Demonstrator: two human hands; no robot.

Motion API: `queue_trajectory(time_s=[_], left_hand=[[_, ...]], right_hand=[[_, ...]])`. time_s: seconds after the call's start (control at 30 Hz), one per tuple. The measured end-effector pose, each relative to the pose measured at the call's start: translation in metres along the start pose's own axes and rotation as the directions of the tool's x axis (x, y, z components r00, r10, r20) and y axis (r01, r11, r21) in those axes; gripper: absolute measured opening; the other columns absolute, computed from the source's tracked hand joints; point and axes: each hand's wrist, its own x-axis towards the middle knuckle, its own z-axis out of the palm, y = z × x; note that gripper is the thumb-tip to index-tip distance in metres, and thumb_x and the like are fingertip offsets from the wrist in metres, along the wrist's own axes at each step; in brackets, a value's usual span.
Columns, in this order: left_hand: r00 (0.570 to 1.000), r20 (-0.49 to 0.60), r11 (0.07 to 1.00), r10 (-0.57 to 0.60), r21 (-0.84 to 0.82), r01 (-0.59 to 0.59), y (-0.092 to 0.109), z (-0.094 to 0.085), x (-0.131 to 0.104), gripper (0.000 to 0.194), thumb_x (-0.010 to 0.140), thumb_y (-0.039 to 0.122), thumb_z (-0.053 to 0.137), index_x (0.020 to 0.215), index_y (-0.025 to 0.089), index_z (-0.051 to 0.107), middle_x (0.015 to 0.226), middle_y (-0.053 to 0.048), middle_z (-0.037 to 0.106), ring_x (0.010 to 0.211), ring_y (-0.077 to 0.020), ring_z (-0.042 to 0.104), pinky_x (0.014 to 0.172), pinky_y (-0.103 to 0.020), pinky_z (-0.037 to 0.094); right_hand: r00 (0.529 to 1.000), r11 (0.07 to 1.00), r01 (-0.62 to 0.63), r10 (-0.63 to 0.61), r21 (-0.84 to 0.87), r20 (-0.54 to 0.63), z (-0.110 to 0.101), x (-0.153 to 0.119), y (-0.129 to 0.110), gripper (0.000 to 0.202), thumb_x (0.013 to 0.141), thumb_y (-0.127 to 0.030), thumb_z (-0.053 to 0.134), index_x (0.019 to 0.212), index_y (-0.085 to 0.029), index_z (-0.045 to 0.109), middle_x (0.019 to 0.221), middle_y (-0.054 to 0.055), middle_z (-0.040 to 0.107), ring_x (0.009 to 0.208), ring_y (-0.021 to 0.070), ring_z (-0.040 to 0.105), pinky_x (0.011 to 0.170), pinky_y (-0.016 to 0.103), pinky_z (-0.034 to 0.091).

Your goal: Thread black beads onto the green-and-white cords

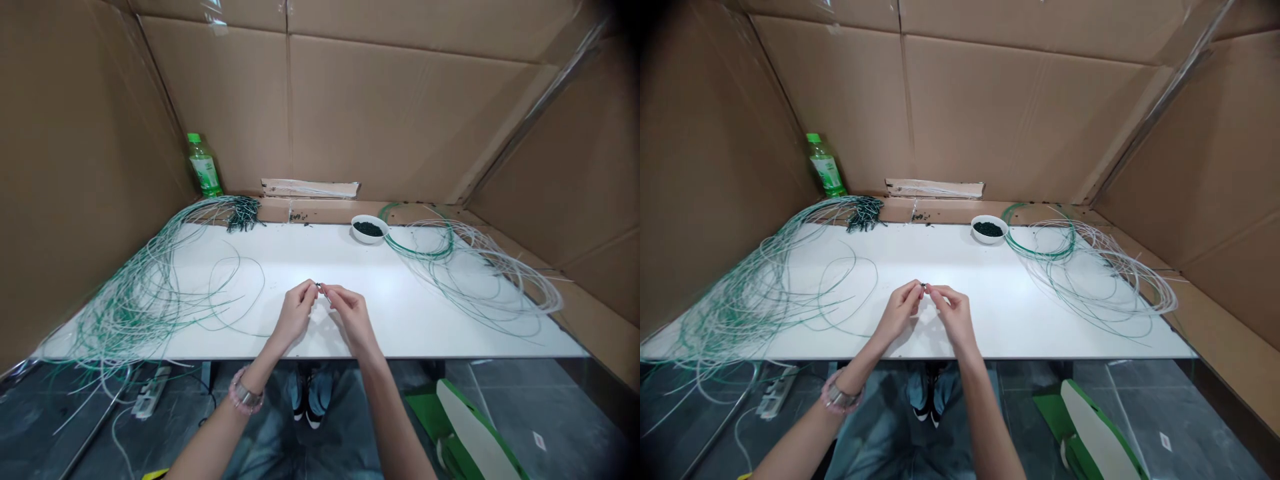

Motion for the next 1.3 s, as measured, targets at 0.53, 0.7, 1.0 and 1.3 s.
queue_trajectory(time_s=[0.53, 0.7, 1.0, 1.3], left_hand=[[0.994, 0.113, 0.999, -0.014, -0.031, 0.018, 0.006, -0.005, -0.005, 0.036, 0.084, 0.048, 0.044, 0.064, 0.017, 0.043, 0.057, 0.005, 0.028, 0.052, -0.0079, 0.026, 0.05, -0.023, 0.019], [0.994, 0.111, 0.999, -0.013, -0.036, 0.017, 0.007, -0.005, -0.007, 0.036, 0.085, 0.046, 0.044, 0.065, 0.016, 0.046, 0.058, 0.005, 0.029, 0.053, -0.0081, 0.026, 0.051, -0.024, 0.018], [0.992, 0.124, 0.99, -0.027, -0.131, 0.043, 0.01, -0.003, -0.009, 0.03, 0.085, 0.041, 0.045, 0.067, 0.016, 0.044, 0.06, 0.005, 0.032, 0.052, -0.0068, 0.025, 0.05, -0.023, 0.017], [0.955, 0.287, 0.942, -0.076, -0.293, 0.163, 0.012, -0.002, -0.004, 0.053, 0.082, 0.064, 0.023, 0.07, 0.017, 0.045, 0.053, 0.009, 0.018, 0.045, -0.0061, 0.011, 0.046, -0.022, 0.013]], right_hand=[[0.974, 0.979, -0.137, 0.105, 0.153, 0.201, -0.008, 0.016, -0.004, 0.021, 0.058, -0.031, 0.081, 0.074, -0.02, 0.075, 0.066, 0.002, 0.068, 0.061, 0.013, 0.059, 0.054, 0.024, 0.046], [0.984, 0.985, -0.089, 0.064, 0.151, 0.166, -0.006, 0.015, -0.008, 0.015, 0.059, -0.029, 0.08, 0.071, -0.021, 0.075, 0.07, 0.002, 0.07, 0.063, 0.0143, 0.06, 0.054, 0.025, 0.046], [0.993, 0.993, 0.046, -0.057, 0.11, 0.1, -0.002, 0.011, -0.016, 0.01, 0.068, -0.029, 0.075, 0.069, -0.02, 0.072, 0.069, 0.002, 0.068, 0.064, 0.0138, 0.058, 0.059, 0.026, 0.048], [0.965, 0.981, 0.116, -0.149, 0.157, 0.216, -0.007, 0.015, -0.017, 0.014, 0.074, -0.033, 0.073, 0.071, -0.02, 0.07, 0.066, 0.0, 0.061, 0.052, 0.0099, 0.052, 0.054, 0.026, 0.044]])
